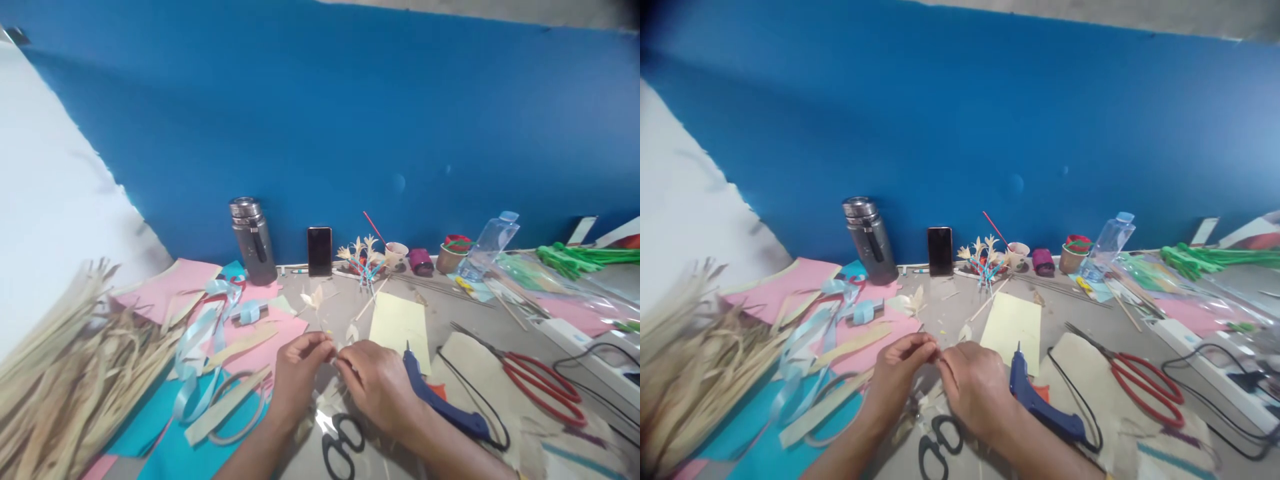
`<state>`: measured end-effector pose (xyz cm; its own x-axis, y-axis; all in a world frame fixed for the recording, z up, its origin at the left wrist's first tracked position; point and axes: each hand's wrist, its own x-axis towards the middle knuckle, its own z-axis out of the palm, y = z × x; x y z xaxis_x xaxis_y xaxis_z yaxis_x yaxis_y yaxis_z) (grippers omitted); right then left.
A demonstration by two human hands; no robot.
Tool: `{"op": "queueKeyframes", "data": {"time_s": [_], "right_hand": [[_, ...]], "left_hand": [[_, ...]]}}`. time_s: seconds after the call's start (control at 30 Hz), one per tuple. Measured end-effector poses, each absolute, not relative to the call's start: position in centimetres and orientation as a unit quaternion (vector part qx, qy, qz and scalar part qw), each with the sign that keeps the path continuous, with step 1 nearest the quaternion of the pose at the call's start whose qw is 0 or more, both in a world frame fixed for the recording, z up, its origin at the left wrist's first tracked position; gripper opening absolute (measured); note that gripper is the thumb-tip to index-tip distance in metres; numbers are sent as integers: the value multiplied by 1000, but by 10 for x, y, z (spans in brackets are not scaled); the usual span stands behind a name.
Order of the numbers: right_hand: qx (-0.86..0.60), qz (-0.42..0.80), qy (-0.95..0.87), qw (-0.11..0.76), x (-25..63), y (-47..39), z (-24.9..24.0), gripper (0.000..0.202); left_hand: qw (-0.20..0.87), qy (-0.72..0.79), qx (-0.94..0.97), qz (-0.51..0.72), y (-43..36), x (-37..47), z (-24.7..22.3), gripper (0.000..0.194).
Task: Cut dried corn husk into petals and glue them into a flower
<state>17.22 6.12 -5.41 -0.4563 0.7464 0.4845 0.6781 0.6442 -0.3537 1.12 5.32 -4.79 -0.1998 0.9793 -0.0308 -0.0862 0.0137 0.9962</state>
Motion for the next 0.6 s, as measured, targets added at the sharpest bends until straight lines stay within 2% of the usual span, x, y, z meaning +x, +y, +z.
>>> {"op": "queueKeyframes", "data": {"time_s": [0.2,0.6], "right_hand": [[-436,68,-838,321,171,62,-60,19],[-433,73,-847,299,172,66,-61,20]], "left_hand": [[513,482,422,571,51,12,-48,15],[432,526,472,560,47,16,-45,16]]}}
